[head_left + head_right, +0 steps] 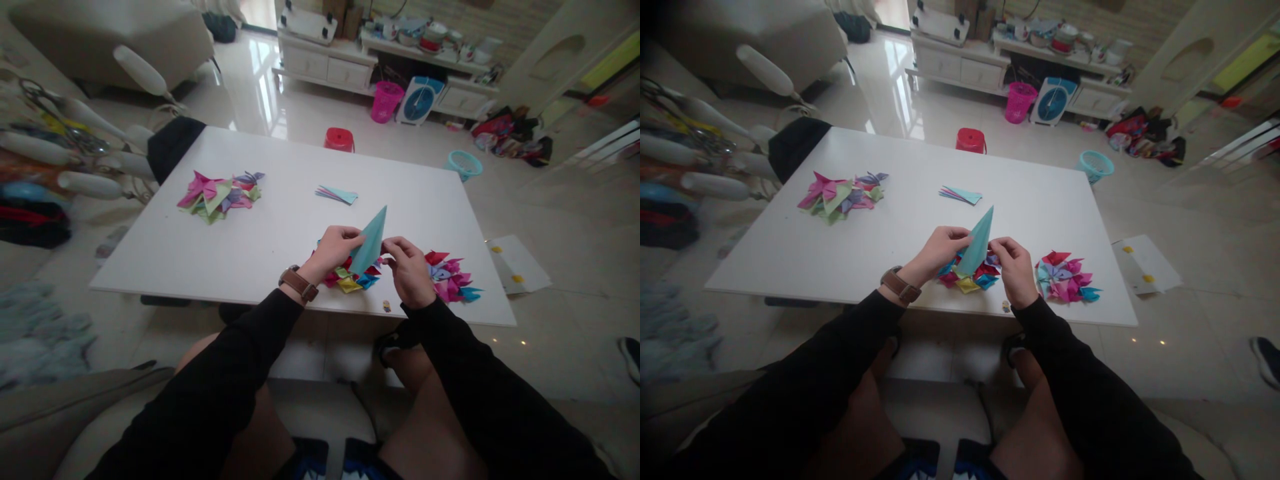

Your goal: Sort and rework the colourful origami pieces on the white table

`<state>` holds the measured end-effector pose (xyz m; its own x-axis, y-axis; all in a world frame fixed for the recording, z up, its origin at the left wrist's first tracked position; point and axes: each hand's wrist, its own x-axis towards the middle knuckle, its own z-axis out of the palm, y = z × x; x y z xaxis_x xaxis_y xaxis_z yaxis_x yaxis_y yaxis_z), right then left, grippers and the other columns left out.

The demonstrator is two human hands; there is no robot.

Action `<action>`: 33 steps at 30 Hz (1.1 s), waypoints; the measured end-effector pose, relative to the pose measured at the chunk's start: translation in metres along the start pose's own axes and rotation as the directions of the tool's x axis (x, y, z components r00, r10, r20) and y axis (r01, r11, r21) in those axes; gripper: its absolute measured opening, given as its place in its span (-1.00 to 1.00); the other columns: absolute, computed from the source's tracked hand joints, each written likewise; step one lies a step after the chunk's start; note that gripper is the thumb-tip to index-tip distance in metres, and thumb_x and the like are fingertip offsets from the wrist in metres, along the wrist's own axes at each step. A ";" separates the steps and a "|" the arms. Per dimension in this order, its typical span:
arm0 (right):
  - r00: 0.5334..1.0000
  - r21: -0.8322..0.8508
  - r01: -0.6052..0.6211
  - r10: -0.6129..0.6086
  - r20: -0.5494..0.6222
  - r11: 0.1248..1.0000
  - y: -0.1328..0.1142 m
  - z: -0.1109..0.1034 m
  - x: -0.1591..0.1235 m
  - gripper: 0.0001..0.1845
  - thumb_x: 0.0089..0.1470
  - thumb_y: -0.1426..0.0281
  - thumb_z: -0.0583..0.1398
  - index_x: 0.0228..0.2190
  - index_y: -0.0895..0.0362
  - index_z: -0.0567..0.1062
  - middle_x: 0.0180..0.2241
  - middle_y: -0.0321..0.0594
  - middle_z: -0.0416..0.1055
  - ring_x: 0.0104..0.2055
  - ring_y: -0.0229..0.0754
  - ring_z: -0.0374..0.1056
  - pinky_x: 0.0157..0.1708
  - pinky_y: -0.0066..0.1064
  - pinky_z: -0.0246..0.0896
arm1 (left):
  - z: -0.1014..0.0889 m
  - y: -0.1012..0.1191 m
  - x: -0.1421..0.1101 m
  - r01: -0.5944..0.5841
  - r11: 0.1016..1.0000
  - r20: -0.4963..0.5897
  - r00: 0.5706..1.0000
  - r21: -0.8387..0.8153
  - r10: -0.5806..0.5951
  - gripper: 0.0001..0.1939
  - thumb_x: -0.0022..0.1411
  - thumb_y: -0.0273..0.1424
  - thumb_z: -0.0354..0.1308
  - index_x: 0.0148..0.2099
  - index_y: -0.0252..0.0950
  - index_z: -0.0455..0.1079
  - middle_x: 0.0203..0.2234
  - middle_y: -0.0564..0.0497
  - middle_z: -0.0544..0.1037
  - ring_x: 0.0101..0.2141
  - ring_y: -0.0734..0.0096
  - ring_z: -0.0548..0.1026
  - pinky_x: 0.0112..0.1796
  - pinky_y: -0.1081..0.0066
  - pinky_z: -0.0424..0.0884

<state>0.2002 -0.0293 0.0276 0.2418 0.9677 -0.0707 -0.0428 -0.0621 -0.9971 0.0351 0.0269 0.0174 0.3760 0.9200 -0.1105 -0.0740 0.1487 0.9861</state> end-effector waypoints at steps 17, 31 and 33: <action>1.000 -0.006 0.014 -0.014 0.006 1.000 0.011 -0.001 0.003 -0.62 -0.22 0.22 0.51 -0.39 0.04 0.50 -0.40 -0.35 0.44 -0.38 -0.24 0.32 -0.45 -0.41 0.18 | 0.006 0.006 -0.001 0.042 0.991 0.007 0.999 -0.130 -0.041 -0.82 0.22 -0.33 0.28 -0.37 -0.33 0.58 -0.43 -0.01 0.60 -0.42 0.48 0.46 -0.26 0.39 0.41; 0.979 0.005 -0.128 0.126 0.162 0.992 0.006 0.000 -0.001 -0.53 -0.24 0.23 0.52 -0.31 0.04 0.48 -0.36 -0.36 0.55 -0.37 -0.23 0.45 -0.37 -0.39 0.35 | 0.005 0.008 0.000 0.030 0.968 -0.111 0.992 -0.249 -0.059 -0.90 0.14 -0.44 0.38 -0.34 -0.37 0.53 -0.48 0.02 0.57 -0.48 0.54 0.45 -0.31 0.44 0.41; 0.972 0.016 -0.172 0.167 0.164 0.985 0.006 -0.002 0.000 -0.50 -0.25 0.25 0.52 -0.30 0.04 0.45 -0.40 -0.40 0.54 -0.43 -0.24 0.46 -0.42 -0.41 0.36 | 0.006 0.010 0.002 0.034 0.947 -0.173 0.981 -0.319 -0.093 -0.91 0.17 -0.49 0.35 -0.35 -0.36 0.49 -0.51 0.05 0.54 -0.51 0.57 0.45 -0.34 0.47 0.41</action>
<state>0.2017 -0.0301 0.0214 0.0690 0.9705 -0.2311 -0.0993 -0.2238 -0.9696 0.0402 0.0279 0.0275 0.2158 0.9509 -0.2218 -0.3519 0.2876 0.8908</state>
